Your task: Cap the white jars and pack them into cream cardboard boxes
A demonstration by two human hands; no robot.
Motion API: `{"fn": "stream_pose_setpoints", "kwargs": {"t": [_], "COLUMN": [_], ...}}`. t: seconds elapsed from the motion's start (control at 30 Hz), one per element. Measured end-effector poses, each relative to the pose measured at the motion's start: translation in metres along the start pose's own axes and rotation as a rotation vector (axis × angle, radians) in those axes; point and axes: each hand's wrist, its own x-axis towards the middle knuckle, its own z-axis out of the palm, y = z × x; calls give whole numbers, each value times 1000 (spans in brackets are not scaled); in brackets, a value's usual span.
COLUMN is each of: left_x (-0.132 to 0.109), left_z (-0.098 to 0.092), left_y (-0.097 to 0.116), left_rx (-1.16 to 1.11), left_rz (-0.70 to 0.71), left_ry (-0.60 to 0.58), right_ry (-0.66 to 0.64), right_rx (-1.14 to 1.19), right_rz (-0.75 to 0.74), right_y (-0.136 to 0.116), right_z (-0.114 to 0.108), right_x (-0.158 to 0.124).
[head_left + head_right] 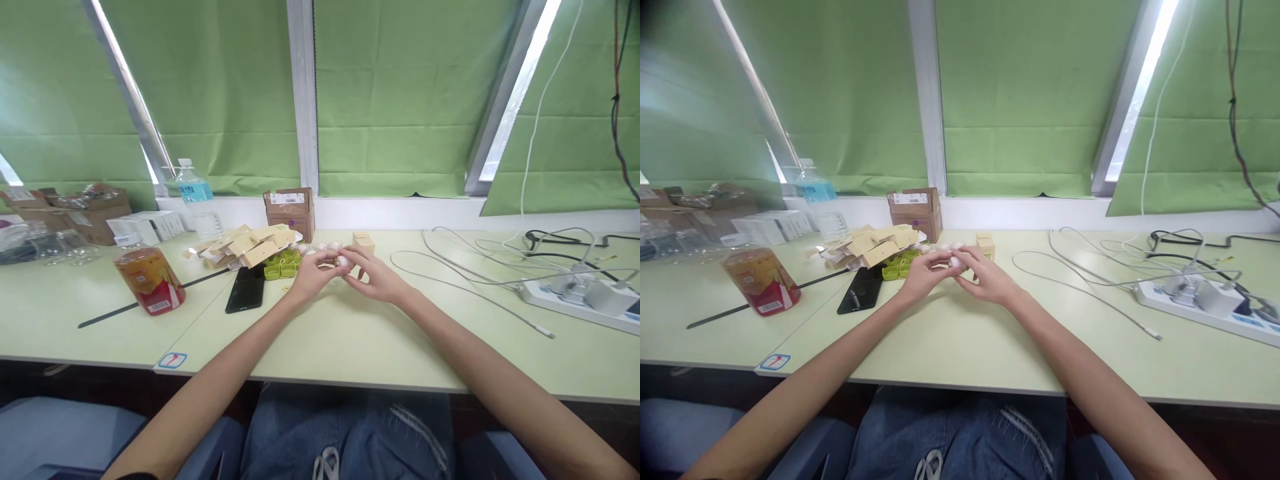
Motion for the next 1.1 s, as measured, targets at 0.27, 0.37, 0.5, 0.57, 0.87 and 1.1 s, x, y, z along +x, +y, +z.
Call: {"fn": "stream_pose_setpoints", "kwargs": {"t": [0.27,0.37,0.5,0.57,0.87,1.1], "left_x": [2,3,3,1,1,-1], "left_z": [-3,-2,-4,-6,-4,1], "left_y": [3,4,7,8,3,2], "left_rx": [-86,-161,-209,-205,-180,-91], "left_rz": [10,-46,-157,-178,-200,-166], "left_ry": [2,34,15,-39,-49,5], "right_ry": [134,154,145,127,71,7], "right_rx": [-132,-176,-258,-279,-314,-397], "right_rz": [30,26,18,28,-42,-47], "right_y": [3,5,8,9,14,10], "right_z": [13,12,13,14,13,16], "right_x": [4,3,1,1,-1,1]}}
